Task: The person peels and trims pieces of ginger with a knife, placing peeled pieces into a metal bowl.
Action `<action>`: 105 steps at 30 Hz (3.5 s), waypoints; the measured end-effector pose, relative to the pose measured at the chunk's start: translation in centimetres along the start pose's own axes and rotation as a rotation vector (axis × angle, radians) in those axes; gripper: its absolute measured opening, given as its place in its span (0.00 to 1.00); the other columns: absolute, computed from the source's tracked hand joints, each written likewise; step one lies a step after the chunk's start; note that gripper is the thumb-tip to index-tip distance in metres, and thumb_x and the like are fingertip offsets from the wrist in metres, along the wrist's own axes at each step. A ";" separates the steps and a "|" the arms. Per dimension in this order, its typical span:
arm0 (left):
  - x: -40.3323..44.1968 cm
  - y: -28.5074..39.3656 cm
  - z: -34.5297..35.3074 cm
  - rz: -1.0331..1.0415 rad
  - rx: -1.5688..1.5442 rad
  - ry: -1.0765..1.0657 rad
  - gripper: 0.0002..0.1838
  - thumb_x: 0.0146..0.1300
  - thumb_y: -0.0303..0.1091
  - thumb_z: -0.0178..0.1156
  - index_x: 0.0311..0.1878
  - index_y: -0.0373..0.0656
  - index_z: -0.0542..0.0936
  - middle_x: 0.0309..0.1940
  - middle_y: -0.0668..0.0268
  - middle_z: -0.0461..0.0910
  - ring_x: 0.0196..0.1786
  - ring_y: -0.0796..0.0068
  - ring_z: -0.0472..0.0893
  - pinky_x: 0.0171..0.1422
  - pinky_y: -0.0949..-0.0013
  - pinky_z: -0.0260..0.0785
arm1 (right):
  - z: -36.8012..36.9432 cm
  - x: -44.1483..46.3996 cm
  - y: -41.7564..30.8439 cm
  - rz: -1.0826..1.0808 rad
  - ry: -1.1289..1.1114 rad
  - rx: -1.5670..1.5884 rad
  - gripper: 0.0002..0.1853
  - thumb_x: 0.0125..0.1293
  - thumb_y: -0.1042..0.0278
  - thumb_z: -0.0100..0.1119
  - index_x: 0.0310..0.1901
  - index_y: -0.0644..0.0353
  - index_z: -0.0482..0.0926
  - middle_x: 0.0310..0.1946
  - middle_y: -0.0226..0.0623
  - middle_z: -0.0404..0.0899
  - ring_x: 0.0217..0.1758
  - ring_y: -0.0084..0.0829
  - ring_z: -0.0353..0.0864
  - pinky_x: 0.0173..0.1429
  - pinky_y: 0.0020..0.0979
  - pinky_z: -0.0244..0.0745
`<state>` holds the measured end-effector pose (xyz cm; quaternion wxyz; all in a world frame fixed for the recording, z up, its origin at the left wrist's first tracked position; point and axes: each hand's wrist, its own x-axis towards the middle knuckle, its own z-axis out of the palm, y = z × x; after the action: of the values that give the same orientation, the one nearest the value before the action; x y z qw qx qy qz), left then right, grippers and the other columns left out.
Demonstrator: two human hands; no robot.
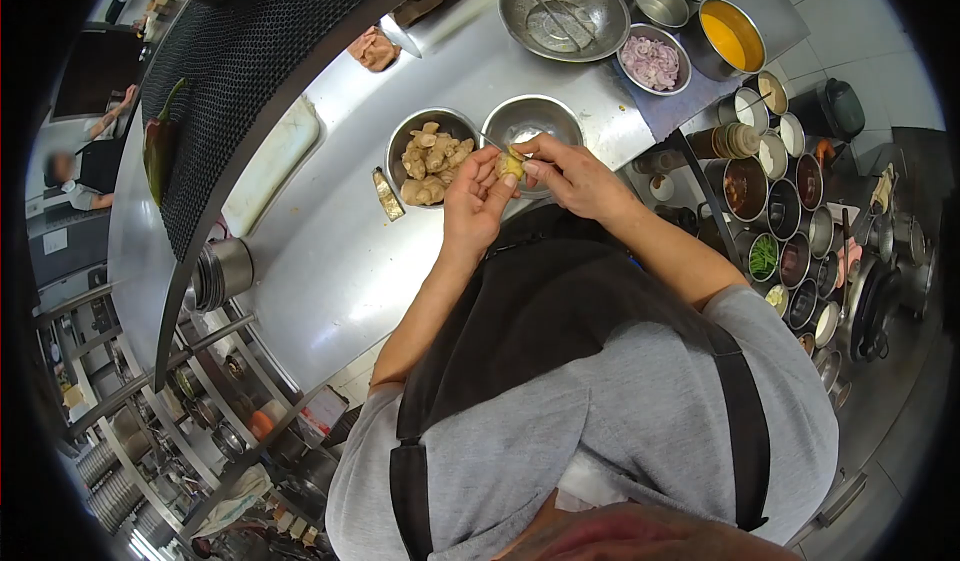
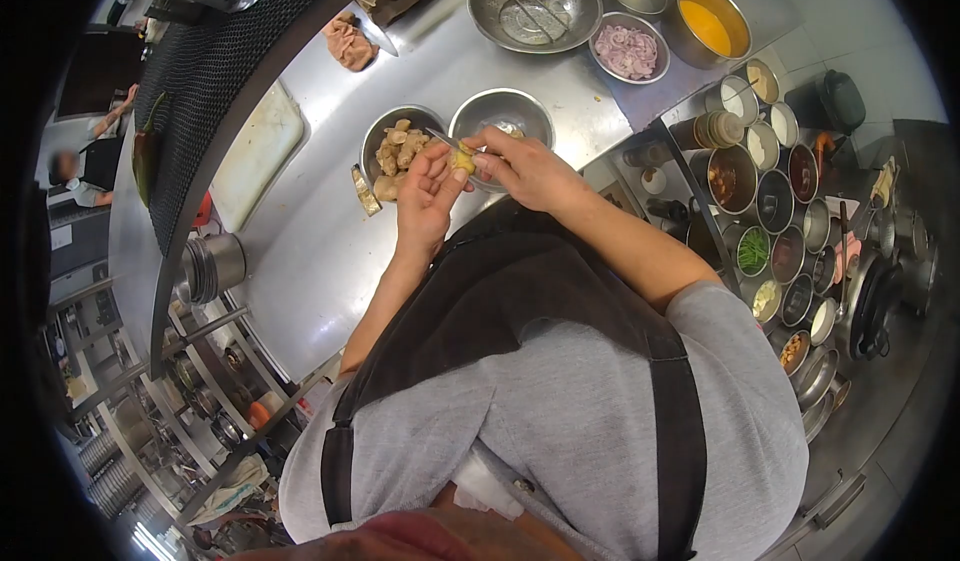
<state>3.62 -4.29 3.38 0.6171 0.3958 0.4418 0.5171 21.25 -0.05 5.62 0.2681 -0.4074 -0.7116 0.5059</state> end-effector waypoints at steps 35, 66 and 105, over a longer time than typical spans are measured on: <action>1.0 0.2 -0.5 0.090 -0.011 0.079 0.19 0.65 0.20 0.57 0.58 0.36 0.68 0.51 0.60 0.76 0.51 0.76 0.76 0.51 0.74 0.69 | 0.1 -0.3 -0.1 -0.016 -0.015 -0.064 0.24 0.70 0.65 0.50 0.67 0.54 0.65 0.40 0.54 0.81 0.40 0.50 0.82 0.46 0.41 0.75; 0.6 -0.2 -0.9 -0.004 -0.122 -0.025 0.21 0.66 0.19 0.54 0.62 0.36 0.68 0.55 0.59 0.75 0.56 0.72 0.76 0.54 0.70 0.71 | 0.0 -0.3 0.2 0.209 -0.025 0.268 0.19 0.72 0.63 0.47 0.62 0.54 0.69 0.29 0.34 0.80 0.17 0.24 0.73 0.26 0.28 0.71; 1.1 -1.1 -0.7 -0.034 -0.191 0.078 0.17 0.65 0.19 0.56 0.56 0.36 0.69 0.52 0.56 0.75 0.54 0.68 0.77 0.60 0.63 0.73 | 0.6 1.2 1.6 -0.001 0.017 0.005 0.10 0.72 0.66 0.49 0.47 0.63 0.71 0.31 0.41 0.81 0.36 0.38 0.82 0.42 0.36 0.74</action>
<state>3.33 -3.37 1.98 0.6430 0.3072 0.4208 0.5614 20.60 0.94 3.87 0.2755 -0.4107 -0.7082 0.5039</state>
